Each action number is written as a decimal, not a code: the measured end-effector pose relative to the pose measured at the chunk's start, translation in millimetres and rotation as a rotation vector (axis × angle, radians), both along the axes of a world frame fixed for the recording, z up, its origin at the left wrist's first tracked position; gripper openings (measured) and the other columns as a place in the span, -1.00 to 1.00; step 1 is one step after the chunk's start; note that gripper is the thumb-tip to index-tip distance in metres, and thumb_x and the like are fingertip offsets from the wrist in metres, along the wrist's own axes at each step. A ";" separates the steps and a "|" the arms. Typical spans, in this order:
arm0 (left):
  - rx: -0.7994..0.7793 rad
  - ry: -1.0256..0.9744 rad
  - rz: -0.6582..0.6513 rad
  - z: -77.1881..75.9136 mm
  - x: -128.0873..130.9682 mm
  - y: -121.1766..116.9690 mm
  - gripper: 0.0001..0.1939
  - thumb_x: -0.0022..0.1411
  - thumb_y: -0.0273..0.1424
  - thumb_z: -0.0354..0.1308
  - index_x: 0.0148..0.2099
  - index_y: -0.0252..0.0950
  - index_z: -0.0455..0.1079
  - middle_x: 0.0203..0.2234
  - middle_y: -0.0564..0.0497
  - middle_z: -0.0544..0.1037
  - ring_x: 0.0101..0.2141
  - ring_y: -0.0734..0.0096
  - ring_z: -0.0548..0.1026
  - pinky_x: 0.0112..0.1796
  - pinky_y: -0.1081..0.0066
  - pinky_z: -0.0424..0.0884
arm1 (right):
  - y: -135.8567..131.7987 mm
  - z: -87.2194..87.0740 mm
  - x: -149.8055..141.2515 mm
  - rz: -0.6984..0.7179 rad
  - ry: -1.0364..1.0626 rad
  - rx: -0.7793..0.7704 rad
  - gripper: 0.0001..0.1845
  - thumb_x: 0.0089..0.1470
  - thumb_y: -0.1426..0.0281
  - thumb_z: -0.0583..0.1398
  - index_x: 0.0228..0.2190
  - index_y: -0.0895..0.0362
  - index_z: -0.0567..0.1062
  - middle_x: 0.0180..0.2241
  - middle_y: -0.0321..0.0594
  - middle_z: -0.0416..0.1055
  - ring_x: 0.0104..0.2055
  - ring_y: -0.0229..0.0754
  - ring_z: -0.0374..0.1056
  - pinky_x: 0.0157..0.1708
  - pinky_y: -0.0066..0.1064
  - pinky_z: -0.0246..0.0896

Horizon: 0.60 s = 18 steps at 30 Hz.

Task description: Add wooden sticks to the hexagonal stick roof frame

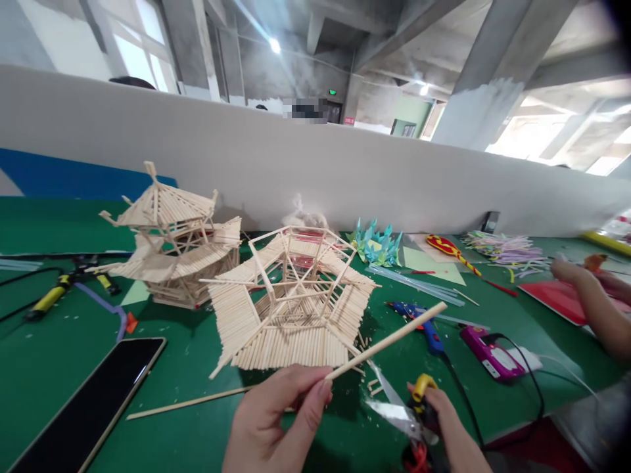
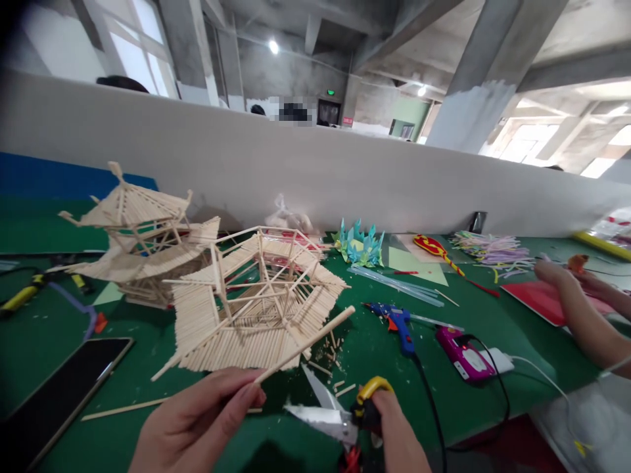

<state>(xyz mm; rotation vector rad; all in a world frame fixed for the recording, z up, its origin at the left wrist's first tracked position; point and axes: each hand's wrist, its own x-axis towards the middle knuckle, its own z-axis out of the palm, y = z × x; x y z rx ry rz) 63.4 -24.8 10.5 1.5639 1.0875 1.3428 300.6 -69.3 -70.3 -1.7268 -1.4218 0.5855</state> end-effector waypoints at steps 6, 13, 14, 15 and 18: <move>0.264 0.185 0.032 -7.1 -1.7 1.2 -0.76 0.10 -0.53 0.18 -0.20 -0.10 0.46 -0.43 0.16 0.60 -0.45 0.53 0.53 -0.46 0.66 0.41 | 18.4 -10.5 -22.9 0.072 -0.012 -0.027 -0.76 0.12 0.26 0.11 -0.44 0.13 0.47 -0.53 -0.27 0.45 -0.45 -0.20 0.43 -0.41 -0.37 0.37; 0.327 0.183 0.002 -12.9 -2.4 2.8 -0.70 0.11 -0.56 0.12 -0.15 -0.08 0.42 -0.39 0.16 0.56 -0.40 0.57 0.53 -0.40 0.69 0.41 | 6.5 -8.5 -34.0 0.108 -0.057 -0.031 -0.41 -0.30 0.30 0.32 -0.12 0.09 0.42 -0.31 -0.20 0.48 -0.20 0.02 0.44 -0.25 -0.33 0.39; 0.322 0.183 -0.009 -13.7 -2.9 2.6 -0.69 0.11 -0.56 0.12 -0.14 -0.07 0.42 -0.39 0.17 0.56 -0.40 0.58 0.53 -0.39 0.70 0.41 | 3.9 -6.2 -34.6 0.124 -0.071 -0.028 -0.31 -0.35 0.31 0.33 -0.07 0.11 0.38 -0.24 -0.15 0.47 -0.16 0.05 0.42 -0.20 -0.30 0.37; 0.315 0.181 -0.023 -14.5 -3.3 2.4 -0.68 0.11 -0.57 0.12 -0.13 -0.06 0.41 -0.39 0.18 0.56 -0.40 0.59 0.53 -0.38 0.70 0.41 | 1.8 -3.8 -34.9 0.149 -0.087 -0.026 -0.24 -0.39 0.33 0.34 -0.04 0.13 0.35 -0.18 -0.11 0.45 -0.11 0.08 0.40 -0.15 -0.27 0.35; 0.304 0.177 -0.064 -16.2 -4.5 1.9 -0.65 0.11 -0.60 0.11 -0.11 -0.08 0.40 -0.38 0.17 0.54 -0.42 0.61 0.52 -0.39 0.70 0.41 | -2.3 1.5 -35.4 0.196 -0.132 -0.011 -0.20 -0.40 0.36 0.33 -0.01 0.14 0.32 -0.09 -0.04 0.41 -0.01 0.16 0.32 -0.05 -0.17 0.28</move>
